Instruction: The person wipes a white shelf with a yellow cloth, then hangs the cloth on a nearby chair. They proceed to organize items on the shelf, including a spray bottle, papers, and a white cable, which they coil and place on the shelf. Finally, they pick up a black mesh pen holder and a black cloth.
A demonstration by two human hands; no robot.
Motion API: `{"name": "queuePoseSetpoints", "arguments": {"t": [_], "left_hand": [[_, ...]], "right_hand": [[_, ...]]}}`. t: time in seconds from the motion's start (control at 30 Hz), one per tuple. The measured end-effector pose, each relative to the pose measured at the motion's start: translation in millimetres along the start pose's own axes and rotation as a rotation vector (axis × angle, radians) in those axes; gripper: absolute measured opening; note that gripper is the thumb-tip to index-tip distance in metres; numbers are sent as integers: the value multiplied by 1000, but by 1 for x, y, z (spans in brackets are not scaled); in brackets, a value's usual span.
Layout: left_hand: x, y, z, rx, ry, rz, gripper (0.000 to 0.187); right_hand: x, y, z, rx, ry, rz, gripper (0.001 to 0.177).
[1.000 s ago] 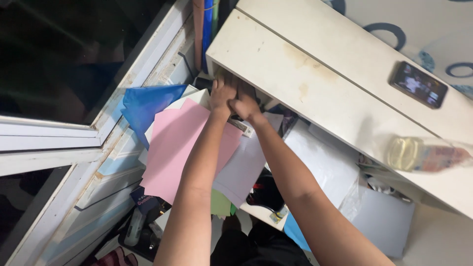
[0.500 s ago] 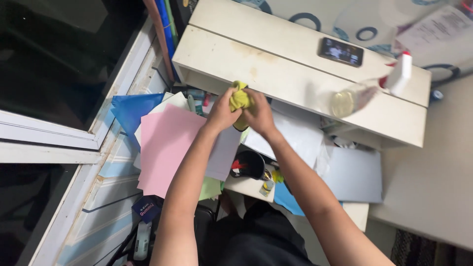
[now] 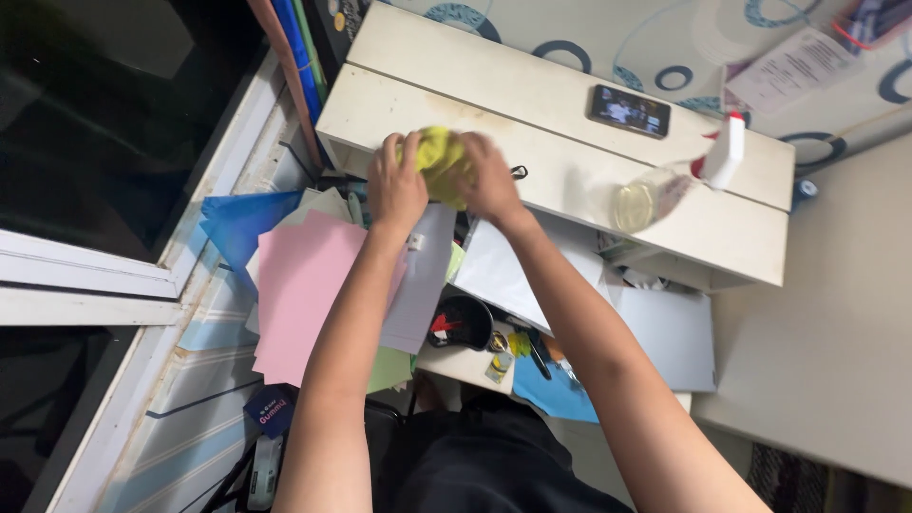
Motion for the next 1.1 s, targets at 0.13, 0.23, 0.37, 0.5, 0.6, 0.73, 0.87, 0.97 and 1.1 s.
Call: {"name": "queuePoseSetpoints", "arguments": {"t": [0.13, 0.23, 0.37, 0.5, 0.6, 0.73, 0.87, 0.97, 1.1], "left_hand": [[10, 2, -27, 33, -55, -96, 58], [8, 13, -42, -18, -117, -324, 50], [7, 59, -67, -169, -93, -423, 59], [20, 115, -90, -269, -11, -487, 63], [29, 158, -103, -304, 13, -493, 62], [39, 203, -117, -303, 21, -470, 59], [61, 241, -132, -43, 150, -92, 46], [88, 262, -151, 75, 223, 109, 33], [112, 258, -161, 127, 250, 183, 24]], "right_hand": [[52, 47, 2, -42, -356, -415, 58], [67, 75, -2, -85, -445, -479, 63], [64, 129, -4, -89, -383, -561, 59], [64, 185, 2, -94, -371, -553, 59], [68, 228, 20, -97, -413, -500, 59], [68, 270, 37, -86, -393, -456, 60], [64, 291, 51, 0, -371, -323, 59], [72, 292, 61, -13, -378, -131, 56], [94, 278, 83, -45, -359, -32, 49]]}}
Point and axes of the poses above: each hand's wrist, its own y-axis towards the middle knuckle, its own x-axis out of the palm, z = x × y, the point moved 1 cm from there along y, towards the middle knuckle, and after that the axes turned 12 degrees about -z, right-handed, at the moved point
